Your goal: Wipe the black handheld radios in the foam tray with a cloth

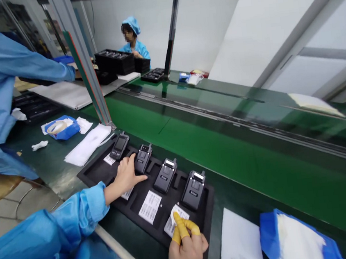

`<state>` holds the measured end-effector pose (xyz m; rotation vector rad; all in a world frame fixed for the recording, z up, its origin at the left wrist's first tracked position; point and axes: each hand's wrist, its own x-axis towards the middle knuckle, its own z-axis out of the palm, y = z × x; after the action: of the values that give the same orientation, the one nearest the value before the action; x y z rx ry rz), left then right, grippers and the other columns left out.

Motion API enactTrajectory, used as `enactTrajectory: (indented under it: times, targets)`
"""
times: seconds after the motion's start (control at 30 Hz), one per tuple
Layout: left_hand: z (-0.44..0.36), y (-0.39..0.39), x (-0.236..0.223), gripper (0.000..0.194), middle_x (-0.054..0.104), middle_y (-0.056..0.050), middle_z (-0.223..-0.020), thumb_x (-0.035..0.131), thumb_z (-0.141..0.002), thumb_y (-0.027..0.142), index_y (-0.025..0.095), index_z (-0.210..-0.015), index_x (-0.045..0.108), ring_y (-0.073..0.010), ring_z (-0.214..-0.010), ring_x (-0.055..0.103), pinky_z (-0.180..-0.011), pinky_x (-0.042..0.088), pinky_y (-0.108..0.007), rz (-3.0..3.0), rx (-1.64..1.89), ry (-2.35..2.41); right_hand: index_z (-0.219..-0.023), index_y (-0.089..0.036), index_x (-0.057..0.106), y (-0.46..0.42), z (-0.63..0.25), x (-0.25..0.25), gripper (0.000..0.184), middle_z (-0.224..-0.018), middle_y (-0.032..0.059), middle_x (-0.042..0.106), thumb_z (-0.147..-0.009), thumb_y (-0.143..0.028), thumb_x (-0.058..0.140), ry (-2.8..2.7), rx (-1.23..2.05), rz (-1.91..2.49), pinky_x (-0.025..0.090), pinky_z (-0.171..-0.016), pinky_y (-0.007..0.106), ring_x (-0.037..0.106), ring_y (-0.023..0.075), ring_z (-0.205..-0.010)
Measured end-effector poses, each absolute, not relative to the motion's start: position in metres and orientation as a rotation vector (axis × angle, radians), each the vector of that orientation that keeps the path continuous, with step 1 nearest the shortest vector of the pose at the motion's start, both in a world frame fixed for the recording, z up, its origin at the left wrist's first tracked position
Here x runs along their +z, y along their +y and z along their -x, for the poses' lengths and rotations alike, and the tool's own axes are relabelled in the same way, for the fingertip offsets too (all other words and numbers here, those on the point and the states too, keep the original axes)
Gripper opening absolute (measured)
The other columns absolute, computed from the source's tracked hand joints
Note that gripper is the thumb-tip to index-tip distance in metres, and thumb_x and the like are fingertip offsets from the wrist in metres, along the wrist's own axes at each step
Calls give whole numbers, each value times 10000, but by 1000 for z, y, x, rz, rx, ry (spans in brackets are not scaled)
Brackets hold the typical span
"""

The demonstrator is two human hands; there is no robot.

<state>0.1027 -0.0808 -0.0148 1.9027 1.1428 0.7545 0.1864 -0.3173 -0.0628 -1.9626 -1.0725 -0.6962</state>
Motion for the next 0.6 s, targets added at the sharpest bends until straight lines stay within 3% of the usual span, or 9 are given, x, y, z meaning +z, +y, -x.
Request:
enactTrajectory:
  times: [0.27,0.33,0.43,0.5,0.6]
  targets:
    - [-96,-68,-17,612,563,-97,-1074,787,-481,96,123,-1059,589,-329,-1162,448,-1051,290,-449,-1736,748,1177,-1059,-212,659,-309,-188,-74,252,-844,53,600,-906,-243,462,-1053,-807,1863,358,-706,311,548,158,-712]
    - [-97,-66,-17,460,578,-79,-1042,787,-570,123,123,-993,607,-290,-1103,502,-1005,357,-441,-1602,721,1180,-1113,-227,645,-310,-187,-75,275,-849,53,601,-905,-242,464,-1052,-783,1867,356,-714,316,547,162,-717]
    - [-105,-63,-17,251,595,-68,-1053,655,-827,253,125,-1033,593,-210,-969,583,-858,483,-410,-1345,662,1137,-1118,-216,641,-310,-186,-74,275,-856,58,597,-901,-230,472,-1051,-789,1852,357,-722,321,540,161,-719]
    - [-111,-65,-16,268,593,-76,-1092,559,-908,312,133,-1107,568,-189,-931,602,-799,519,-386,-1156,629,1082,-1103,-215,642,-310,-186,-73,265,-864,57,592,-902,-221,470,-1060,-790,1844,359,-721,316,536,159,-726]
    - [-118,-70,-13,304,590,-82,-1103,544,-917,338,138,-1145,552,-184,-916,609,-775,532,-371,-888,593,999,-1091,-220,640,-309,-186,-72,255,-875,56,594,-901,-217,470,-1060,-794,1842,360,-716,311,537,159,-735]
